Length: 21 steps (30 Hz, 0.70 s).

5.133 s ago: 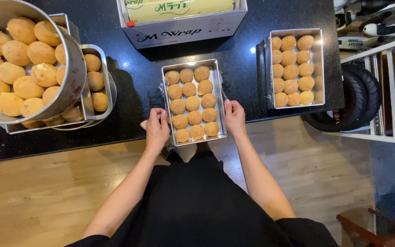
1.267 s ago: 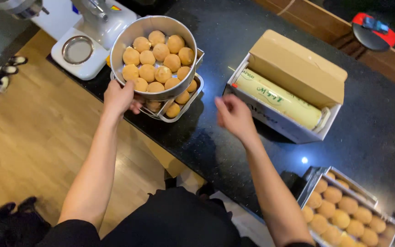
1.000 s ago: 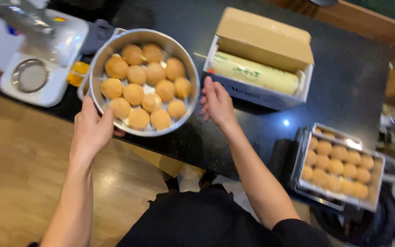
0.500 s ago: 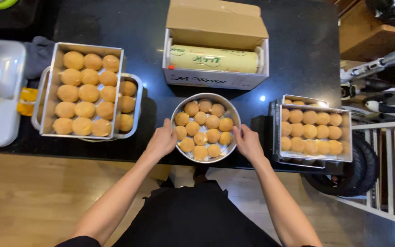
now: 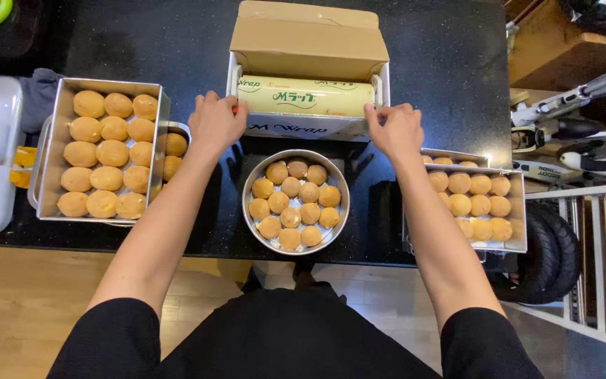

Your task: Wrapping multiple metal trays containing dough balls with plastic food wrap.

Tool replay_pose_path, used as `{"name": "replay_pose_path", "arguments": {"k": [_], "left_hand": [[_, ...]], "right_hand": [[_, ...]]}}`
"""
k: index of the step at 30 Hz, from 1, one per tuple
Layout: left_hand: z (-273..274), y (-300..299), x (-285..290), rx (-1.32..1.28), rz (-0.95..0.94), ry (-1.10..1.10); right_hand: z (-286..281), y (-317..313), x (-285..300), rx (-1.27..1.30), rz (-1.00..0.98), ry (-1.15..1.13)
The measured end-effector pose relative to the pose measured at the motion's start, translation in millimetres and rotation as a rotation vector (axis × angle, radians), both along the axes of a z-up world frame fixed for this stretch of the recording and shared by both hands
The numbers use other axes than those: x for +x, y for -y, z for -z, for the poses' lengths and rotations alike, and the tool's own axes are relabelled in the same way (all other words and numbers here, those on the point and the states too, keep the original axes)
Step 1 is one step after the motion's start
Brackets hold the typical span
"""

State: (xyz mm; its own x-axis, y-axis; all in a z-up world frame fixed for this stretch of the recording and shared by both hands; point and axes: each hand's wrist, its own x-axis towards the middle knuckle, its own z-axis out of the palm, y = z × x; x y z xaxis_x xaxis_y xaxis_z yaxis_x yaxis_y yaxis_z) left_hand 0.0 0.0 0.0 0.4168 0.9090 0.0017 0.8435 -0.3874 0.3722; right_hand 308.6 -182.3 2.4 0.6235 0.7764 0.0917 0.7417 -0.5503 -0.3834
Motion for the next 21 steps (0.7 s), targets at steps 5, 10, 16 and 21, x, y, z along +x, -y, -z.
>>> {"name": "replay_pose_path", "arguments": {"k": [5, 10, 16, 21], "left_hand": [[58, -35, -1, -0.164, 0.038, 0.060], [14, -29, 21, -0.214, -0.191, 0.225], [11, -52, 22, -0.073, -0.081, -0.052], [-22, -11, 24, -0.302, -0.099, -0.038]], "right_hand": [[27, -16, 10, -0.013, 0.095, -0.372], [58, -33, 22, 0.260, 0.166, -0.240], [34, -41, 16, 0.238, 0.285, -0.332], [51, -31, 23, 0.261, 0.195, -0.275]]}}
